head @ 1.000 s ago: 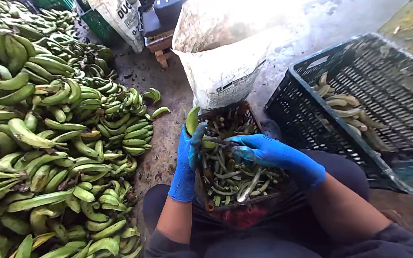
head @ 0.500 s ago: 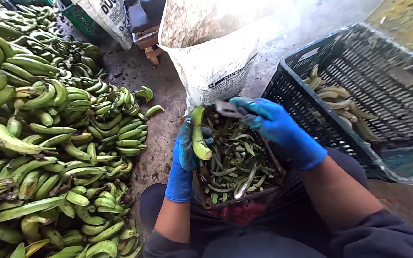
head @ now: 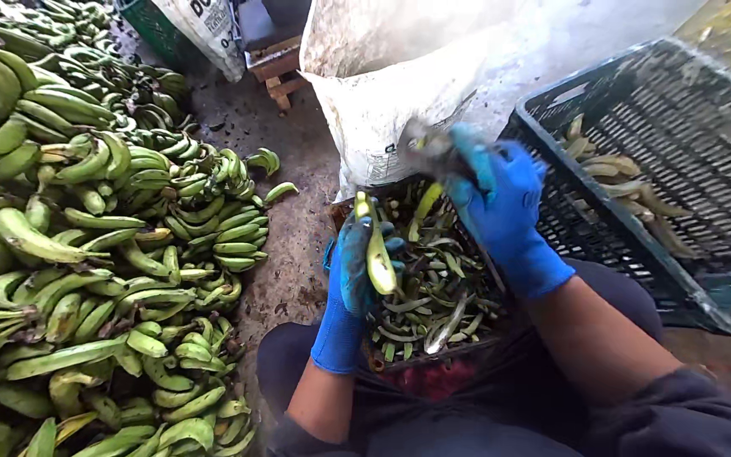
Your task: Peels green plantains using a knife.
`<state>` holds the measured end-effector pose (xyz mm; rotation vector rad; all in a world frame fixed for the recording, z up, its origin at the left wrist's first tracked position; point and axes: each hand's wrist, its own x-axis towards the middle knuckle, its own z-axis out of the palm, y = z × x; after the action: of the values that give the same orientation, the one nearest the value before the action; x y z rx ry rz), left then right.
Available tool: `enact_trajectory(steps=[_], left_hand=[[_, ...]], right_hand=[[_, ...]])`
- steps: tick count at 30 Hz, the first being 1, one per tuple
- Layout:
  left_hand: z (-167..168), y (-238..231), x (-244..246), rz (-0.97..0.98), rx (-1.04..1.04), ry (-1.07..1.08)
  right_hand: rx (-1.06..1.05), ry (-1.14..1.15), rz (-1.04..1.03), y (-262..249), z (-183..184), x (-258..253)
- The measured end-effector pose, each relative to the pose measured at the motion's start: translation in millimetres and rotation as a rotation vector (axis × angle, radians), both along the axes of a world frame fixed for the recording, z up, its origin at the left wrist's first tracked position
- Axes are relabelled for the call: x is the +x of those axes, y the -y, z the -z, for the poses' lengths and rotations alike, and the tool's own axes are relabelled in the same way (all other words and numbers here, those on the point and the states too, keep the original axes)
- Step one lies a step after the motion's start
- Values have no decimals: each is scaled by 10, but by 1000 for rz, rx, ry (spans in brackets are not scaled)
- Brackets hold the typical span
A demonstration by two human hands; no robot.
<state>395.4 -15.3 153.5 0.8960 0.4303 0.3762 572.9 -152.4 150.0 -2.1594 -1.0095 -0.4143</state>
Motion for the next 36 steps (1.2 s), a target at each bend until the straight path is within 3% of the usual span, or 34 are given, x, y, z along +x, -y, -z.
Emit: enact_trajectory(steps=[4,6,8,10,12,13,15,17,19,21,24,28,31,34,36], left_hand=[[107,-195,1,-225,429,35],[82,-165,8,-261,496,71],[59,-50,-13,-129,430,120],[37,29,15,131,184,101],[83,35,47,340,55,39],[124,19,61,355,44,24],[155,-30,88,199,91,40],[88,-9,158,-210,289,55],[24,-7,263,-539,330,230],[-11,31,301,-627,311,354],[51,132,209,-323,341,279],[59,-150,60,300,8,279],[56,-294,-33,608,95,130],[99,-239,-8,582,217,8],[124,-209,95,300,223,26]], right_hand=[[-34,-157,-483,133,84,-463],[-53,-240,-541,167,90,-557],[-27,-95,-410,117,90,-463],[64,103,-208,45,94,-218],[100,131,-19,8,69,12],[102,105,38,1,40,67],[56,42,21,9,8,-26],[17,38,-137,41,53,-305],[35,87,-283,75,118,-545],[56,129,-340,80,108,-566],[42,129,-318,45,56,-274],[80,237,-368,128,48,-58],[63,172,-317,122,101,111],[-46,-20,-137,60,87,271],[-16,-12,-121,35,81,111]])
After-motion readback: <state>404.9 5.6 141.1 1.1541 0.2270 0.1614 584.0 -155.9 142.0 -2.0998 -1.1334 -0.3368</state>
